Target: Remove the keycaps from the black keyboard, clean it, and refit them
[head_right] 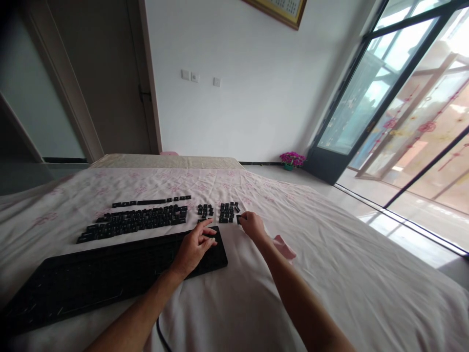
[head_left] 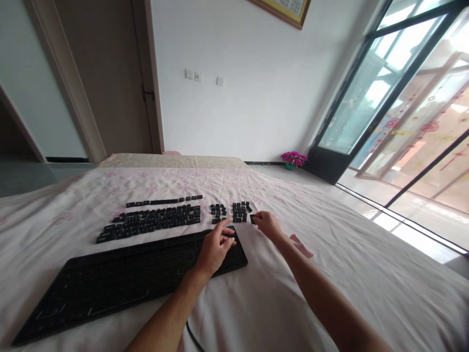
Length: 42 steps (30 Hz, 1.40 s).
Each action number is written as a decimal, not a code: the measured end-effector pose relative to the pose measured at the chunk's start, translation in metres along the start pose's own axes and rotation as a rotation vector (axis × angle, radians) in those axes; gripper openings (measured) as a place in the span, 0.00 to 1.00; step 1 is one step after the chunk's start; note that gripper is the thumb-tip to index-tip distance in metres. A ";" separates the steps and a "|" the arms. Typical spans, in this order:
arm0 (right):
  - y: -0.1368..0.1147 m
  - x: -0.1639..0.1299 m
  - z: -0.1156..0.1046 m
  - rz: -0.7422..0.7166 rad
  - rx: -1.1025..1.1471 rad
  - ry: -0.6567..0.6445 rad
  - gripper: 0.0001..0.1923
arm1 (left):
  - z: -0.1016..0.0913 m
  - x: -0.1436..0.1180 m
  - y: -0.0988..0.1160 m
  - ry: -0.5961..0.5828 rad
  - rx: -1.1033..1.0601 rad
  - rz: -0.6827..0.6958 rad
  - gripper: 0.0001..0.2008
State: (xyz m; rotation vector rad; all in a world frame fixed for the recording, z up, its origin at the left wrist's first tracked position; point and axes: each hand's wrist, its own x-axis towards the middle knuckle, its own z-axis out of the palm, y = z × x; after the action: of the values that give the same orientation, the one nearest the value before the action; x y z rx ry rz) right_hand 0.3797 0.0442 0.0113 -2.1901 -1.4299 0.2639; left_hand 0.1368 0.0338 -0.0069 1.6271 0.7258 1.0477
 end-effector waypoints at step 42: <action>0.000 -0.066 -0.020 -0.024 -0.207 -0.101 0.13 | -0.119 -0.034 0.119 0.523 0.045 0.377 0.14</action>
State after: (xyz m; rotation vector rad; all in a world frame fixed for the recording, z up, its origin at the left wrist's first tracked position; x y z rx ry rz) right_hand 0.3600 -0.0208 0.0213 -2.3514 -1.6010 0.2303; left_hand 0.0107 0.0209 0.1086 1.5737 0.7971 1.7809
